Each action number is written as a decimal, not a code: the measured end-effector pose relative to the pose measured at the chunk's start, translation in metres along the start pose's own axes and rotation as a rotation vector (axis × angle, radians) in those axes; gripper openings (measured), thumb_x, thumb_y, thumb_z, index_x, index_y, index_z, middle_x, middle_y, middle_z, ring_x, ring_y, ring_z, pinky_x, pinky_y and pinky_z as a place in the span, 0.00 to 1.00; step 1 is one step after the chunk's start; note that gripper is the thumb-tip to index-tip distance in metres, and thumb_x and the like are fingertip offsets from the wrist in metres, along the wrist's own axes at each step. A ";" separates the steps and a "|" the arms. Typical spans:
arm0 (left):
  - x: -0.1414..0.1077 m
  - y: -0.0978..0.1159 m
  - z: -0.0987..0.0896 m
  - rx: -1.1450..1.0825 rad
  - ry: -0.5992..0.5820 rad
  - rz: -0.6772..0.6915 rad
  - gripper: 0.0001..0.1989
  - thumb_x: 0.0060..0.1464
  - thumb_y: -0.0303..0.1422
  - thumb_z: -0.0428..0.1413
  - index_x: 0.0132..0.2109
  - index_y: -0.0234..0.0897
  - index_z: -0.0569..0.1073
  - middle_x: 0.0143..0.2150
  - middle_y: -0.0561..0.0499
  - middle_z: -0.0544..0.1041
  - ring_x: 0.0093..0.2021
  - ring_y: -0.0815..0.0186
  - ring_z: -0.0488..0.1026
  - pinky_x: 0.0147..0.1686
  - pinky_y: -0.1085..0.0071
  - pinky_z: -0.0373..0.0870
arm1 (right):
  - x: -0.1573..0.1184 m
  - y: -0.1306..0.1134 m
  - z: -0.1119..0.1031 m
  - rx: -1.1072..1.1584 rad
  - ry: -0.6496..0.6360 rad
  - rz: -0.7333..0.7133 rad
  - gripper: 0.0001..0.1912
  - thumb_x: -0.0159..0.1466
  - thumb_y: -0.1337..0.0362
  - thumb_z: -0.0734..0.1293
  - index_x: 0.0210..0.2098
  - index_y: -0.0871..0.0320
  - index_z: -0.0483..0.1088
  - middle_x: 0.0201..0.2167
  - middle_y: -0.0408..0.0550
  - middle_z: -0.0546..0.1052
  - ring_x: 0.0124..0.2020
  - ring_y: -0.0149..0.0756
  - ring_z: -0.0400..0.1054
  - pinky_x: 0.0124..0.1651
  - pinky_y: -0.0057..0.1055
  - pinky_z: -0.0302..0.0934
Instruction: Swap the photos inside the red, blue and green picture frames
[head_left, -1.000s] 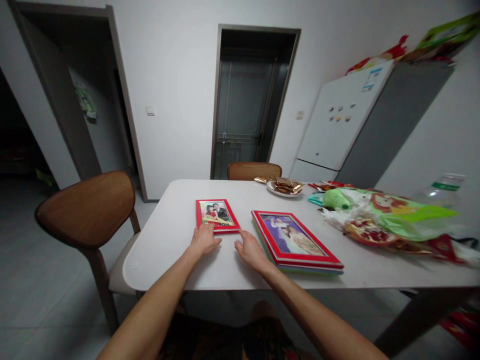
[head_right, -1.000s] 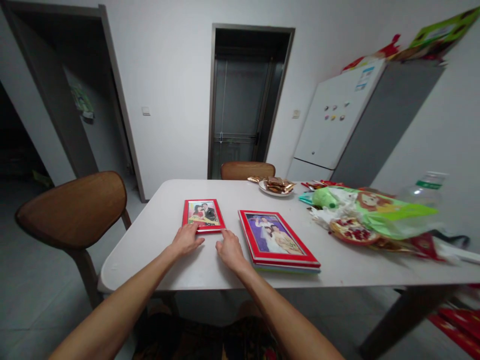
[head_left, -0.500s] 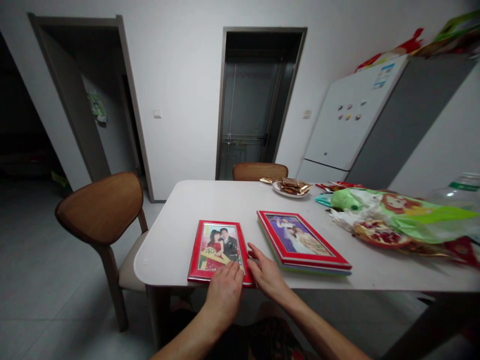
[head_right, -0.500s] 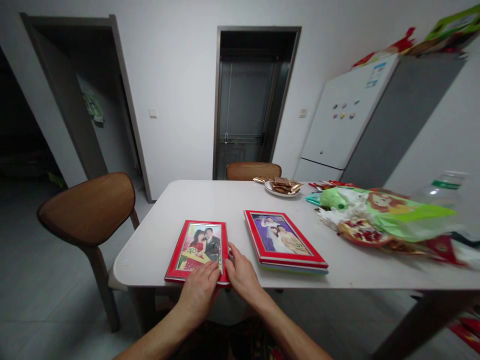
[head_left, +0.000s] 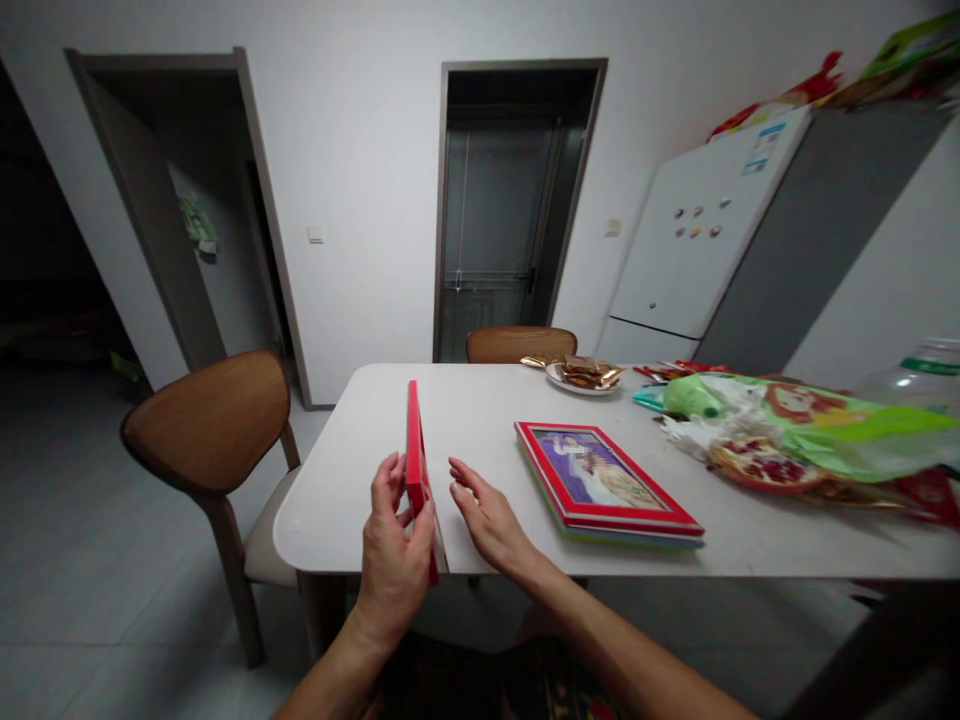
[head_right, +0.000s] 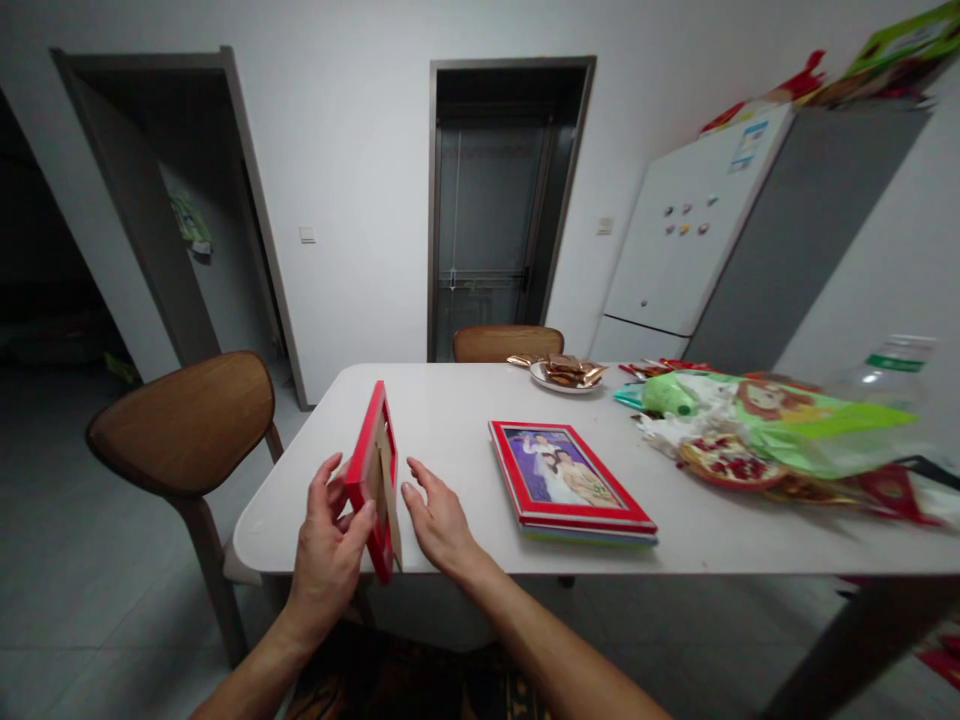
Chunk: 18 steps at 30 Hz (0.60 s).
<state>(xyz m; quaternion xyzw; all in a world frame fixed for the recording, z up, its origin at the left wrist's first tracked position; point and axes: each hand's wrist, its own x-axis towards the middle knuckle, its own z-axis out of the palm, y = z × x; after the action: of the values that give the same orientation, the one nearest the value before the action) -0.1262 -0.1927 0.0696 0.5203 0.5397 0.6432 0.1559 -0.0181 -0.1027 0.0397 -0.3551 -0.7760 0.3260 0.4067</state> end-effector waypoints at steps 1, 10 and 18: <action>0.000 -0.002 -0.005 -0.040 0.022 -0.040 0.26 0.50 0.30 0.49 0.56 0.40 0.50 0.53 0.44 0.63 0.49 0.64 0.66 0.43 0.68 0.67 | 0.001 -0.002 0.004 -0.050 -0.018 -0.048 0.24 0.59 0.58 0.54 0.52 0.61 0.58 0.50 0.54 0.65 0.51 0.36 0.58 0.53 0.37 0.52; -0.024 -0.059 -0.032 0.161 -0.103 -0.251 0.28 0.47 0.32 0.50 0.56 0.34 0.53 0.54 0.42 0.63 0.54 0.59 0.60 0.52 0.61 0.56 | -0.017 0.010 0.011 -0.543 -0.184 -0.148 0.17 0.57 0.62 0.58 0.46 0.58 0.64 0.46 0.54 0.66 0.46 0.39 0.59 0.47 0.35 0.53; -0.040 -0.083 -0.029 0.639 -0.314 -0.090 0.26 0.51 0.35 0.45 0.56 0.28 0.53 0.57 0.38 0.58 0.58 0.57 0.52 0.56 0.56 0.45 | -0.027 0.022 0.003 -0.669 -0.222 -0.135 0.17 0.56 0.68 0.58 0.44 0.57 0.65 0.45 0.52 0.65 0.44 0.38 0.57 0.47 0.35 0.50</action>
<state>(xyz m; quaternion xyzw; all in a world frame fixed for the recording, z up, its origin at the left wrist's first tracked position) -0.1637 -0.2079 -0.0181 0.6108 0.7055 0.3466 0.0944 -0.0032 -0.1137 0.0103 -0.3790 -0.9010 0.0628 0.2016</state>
